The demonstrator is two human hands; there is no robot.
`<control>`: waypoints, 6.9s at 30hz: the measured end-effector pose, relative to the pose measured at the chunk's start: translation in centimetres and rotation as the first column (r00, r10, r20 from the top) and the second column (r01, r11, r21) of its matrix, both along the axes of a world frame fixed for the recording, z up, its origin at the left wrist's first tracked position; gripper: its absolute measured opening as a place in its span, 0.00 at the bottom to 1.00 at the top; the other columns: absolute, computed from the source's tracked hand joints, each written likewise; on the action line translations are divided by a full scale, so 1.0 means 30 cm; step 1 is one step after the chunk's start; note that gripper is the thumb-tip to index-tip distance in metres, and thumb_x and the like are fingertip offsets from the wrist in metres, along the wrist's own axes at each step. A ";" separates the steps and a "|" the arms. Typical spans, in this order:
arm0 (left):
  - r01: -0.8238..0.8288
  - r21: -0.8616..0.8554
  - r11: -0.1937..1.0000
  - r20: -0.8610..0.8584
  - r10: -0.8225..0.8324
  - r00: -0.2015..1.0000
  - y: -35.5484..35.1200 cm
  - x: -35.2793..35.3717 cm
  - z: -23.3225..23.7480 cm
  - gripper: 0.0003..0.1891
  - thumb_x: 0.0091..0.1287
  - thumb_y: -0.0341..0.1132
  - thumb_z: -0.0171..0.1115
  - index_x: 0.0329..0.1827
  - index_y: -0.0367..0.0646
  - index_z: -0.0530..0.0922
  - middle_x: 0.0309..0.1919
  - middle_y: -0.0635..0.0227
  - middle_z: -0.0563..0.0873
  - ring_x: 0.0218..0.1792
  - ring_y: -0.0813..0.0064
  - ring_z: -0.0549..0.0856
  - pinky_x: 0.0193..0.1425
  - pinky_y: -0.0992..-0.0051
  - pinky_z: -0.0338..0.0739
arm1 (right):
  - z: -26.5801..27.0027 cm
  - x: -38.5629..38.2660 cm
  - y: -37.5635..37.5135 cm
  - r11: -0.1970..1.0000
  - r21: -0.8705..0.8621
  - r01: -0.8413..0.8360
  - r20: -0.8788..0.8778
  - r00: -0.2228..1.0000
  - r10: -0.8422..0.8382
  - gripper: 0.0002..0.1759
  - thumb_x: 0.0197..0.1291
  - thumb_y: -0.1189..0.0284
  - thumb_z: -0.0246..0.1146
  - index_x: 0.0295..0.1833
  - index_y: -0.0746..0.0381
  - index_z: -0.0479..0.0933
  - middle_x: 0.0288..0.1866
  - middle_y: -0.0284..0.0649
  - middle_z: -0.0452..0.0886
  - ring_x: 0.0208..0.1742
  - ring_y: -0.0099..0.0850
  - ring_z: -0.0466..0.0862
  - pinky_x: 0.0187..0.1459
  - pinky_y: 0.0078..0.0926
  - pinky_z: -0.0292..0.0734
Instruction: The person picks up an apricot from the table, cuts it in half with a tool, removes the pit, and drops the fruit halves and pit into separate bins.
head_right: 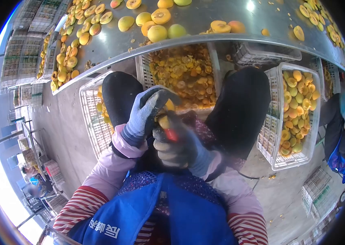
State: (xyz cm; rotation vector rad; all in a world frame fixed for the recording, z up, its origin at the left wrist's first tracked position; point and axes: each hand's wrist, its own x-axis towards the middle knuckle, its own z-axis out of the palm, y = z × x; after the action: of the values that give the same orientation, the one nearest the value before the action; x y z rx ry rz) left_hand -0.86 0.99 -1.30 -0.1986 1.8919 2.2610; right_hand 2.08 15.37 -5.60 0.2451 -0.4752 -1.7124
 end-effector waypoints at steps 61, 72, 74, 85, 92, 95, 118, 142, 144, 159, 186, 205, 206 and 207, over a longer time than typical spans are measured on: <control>-0.096 -0.061 0.993 -0.042 0.094 0.995 -0.043 -0.102 0.024 0.21 0.72 0.39 0.52 0.58 0.29 0.72 0.49 0.59 0.81 0.50 0.74 0.78 0.56 0.75 0.71 | 0.085 -0.208 -0.014 0.478 0.682 0.553 -0.648 0.760 0.045 0.15 0.61 0.71 0.63 0.51 0.63 0.72 0.30 0.34 0.78 0.23 0.23 0.78 0.24 0.21 0.72; -0.209 -0.071 0.975 0.002 0.209 0.978 -0.014 -0.033 0.067 0.15 0.73 0.37 0.51 0.47 0.32 0.78 0.39 0.61 0.83 0.40 0.77 0.80 0.47 0.78 0.74 | 0.118 -0.102 0.008 0.195 -0.170 0.966 -0.543 -0.257 0.800 0.20 0.57 0.67 0.62 0.51 0.65 0.69 0.27 0.48 0.79 0.29 0.49 0.82 0.31 0.41 0.77; -0.213 -0.170 0.962 -0.132 0.192 0.972 -0.004 -0.017 0.065 0.13 0.71 0.33 0.52 0.47 0.31 0.78 0.40 0.60 0.84 0.41 0.75 0.81 0.47 0.77 0.74 | 0.129 -0.093 0.004 0.198 -0.158 0.967 -0.582 -0.253 0.773 0.19 0.57 0.69 0.62 0.51 0.66 0.68 0.28 0.49 0.79 0.30 0.48 0.82 0.32 0.41 0.77; -0.158 -0.351 0.923 -0.317 0.042 0.948 -0.012 -0.007 0.053 0.10 0.65 0.28 0.57 0.46 0.32 0.79 0.40 0.57 0.85 0.42 0.70 0.84 0.48 0.75 0.76 | 0.077 -0.022 0.002 0.218 -0.068 0.973 -0.784 -0.188 0.591 0.20 0.58 0.71 0.60 0.54 0.68 0.69 0.37 0.53 0.79 0.40 0.49 0.81 0.41 0.39 0.75; -0.024 -0.144 0.989 0.039 0.030 0.999 -0.026 -0.020 0.018 0.11 0.65 0.30 0.61 0.46 0.31 0.79 0.39 0.63 0.85 0.41 0.81 0.80 0.48 0.79 0.75 | -0.007 0.007 -0.009 0.254 0.090 0.963 -0.882 -0.041 0.469 0.15 0.65 0.71 0.56 0.53 0.68 0.70 0.36 0.50 0.79 0.40 0.44 0.81 0.40 0.35 0.74; -0.019 -0.275 0.961 -0.068 0.000 0.998 -0.027 -0.016 0.013 0.11 0.65 0.29 0.60 0.46 0.31 0.79 0.39 0.61 0.85 0.41 0.79 0.81 0.48 0.78 0.75 | -0.010 0.023 -0.001 0.487 0.491 0.722 -0.842 0.537 0.052 0.13 0.66 0.69 0.57 0.52 0.64 0.72 0.32 0.41 0.78 0.34 0.33 0.81 0.35 0.29 0.75; 0.126 -0.176 0.976 -0.231 -0.165 0.959 -0.084 -0.011 -0.015 0.13 0.61 0.30 0.60 0.45 0.31 0.80 0.39 0.59 0.85 0.40 0.73 0.82 0.48 0.74 0.76 | 0.025 0.021 -0.007 0.993 0.110 -0.031 0.048 0.999 0.026 0.28 0.65 0.42 0.49 0.41 0.59 0.70 0.16 0.31 0.65 0.12 0.21 0.65 0.10 0.19 0.59; -0.413 0.143 0.900 0.028 0.413 0.910 -0.044 0.088 -0.147 0.16 0.69 0.39 0.53 0.53 0.36 0.74 0.37 0.60 0.83 0.34 0.67 0.83 0.45 0.74 0.78 | -0.054 -0.035 -0.014 0.963 -0.107 0.246 0.180 0.958 -0.225 0.31 0.70 0.44 0.41 0.51 0.61 0.73 0.25 0.32 0.67 0.22 0.22 0.68 0.17 0.26 0.66; -0.385 -0.233 0.893 -0.243 0.329 0.912 -0.116 0.091 -0.115 0.17 0.70 0.40 0.50 0.52 0.36 0.75 0.38 0.60 0.83 0.35 0.68 0.82 0.45 0.75 0.77 | -0.082 -0.011 -0.007 0.985 0.042 0.168 0.108 0.979 -0.172 0.31 0.69 0.43 0.42 0.48 0.61 0.74 0.23 0.32 0.67 0.19 0.22 0.67 0.14 0.21 0.61; -0.374 -0.923 0.085 -0.365 0.108 0.925 -0.389 -0.339 -0.001 0.21 0.56 0.41 0.68 0.52 0.48 0.79 0.44 0.62 0.83 0.46 0.60 0.81 0.53 0.66 0.75 | -0.091 -0.119 -0.027 0.870 0.473 0.135 -0.042 0.991 -0.130 0.24 0.67 0.49 0.52 0.44 0.61 0.73 0.26 0.34 0.77 0.23 0.27 0.78 0.25 0.29 0.77; -0.042 0.060 0.997 0.232 0.027 0.972 -0.102 -0.102 0.063 0.25 0.73 0.52 0.49 0.51 0.34 0.77 0.39 0.66 0.82 0.41 0.82 0.80 0.47 0.80 0.73 | 0.114 -0.207 0.005 0.282 0.221 0.934 -0.861 0.051 0.506 0.19 0.56 0.77 0.63 0.54 0.67 0.69 0.41 0.36 0.77 0.40 0.21 0.78 0.41 0.20 0.75; -0.104 -0.140 0.985 -0.023 0.102 0.995 -0.021 0.007 0.022 0.14 0.67 0.37 0.61 0.47 0.32 0.77 0.37 0.61 0.83 0.35 0.74 0.81 0.40 0.73 0.78 | 0.111 -0.092 0.024 0.311 -0.130 0.941 -0.506 -0.333 0.796 0.26 0.53 0.68 0.66 0.55 0.66 0.67 0.32 0.51 0.80 0.33 0.49 0.83 0.36 0.41 0.77; -0.119 -0.077 0.990 0.101 0.126 0.987 -0.022 0.006 0.031 0.15 0.68 0.38 0.60 0.47 0.32 0.77 0.37 0.62 0.83 0.36 0.75 0.81 0.40 0.74 0.77 | 0.102 -0.081 0.024 0.298 -0.114 0.948 -0.533 -0.311 0.787 0.26 0.54 0.68 0.65 0.55 0.66 0.67 0.33 0.51 0.80 0.34 0.49 0.83 0.36 0.41 0.77; -0.140 -0.017 0.990 0.223 0.141 0.965 -0.021 0.004 0.036 0.16 0.69 0.40 0.58 0.47 0.32 0.78 0.36 0.63 0.83 0.36 0.76 0.81 0.41 0.75 0.77 | 0.090 -0.065 0.019 0.285 -0.098 0.953 -0.560 -0.290 0.776 0.25 0.55 0.67 0.64 0.56 0.66 0.67 0.34 0.51 0.80 0.35 0.49 0.83 0.37 0.40 0.77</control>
State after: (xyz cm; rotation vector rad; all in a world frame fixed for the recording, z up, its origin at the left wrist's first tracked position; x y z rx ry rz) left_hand -0.75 0.35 -0.22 -0.5798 1.8133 2.2153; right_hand 0.13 15.95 -2.91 -0.7547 2.5077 -1.4620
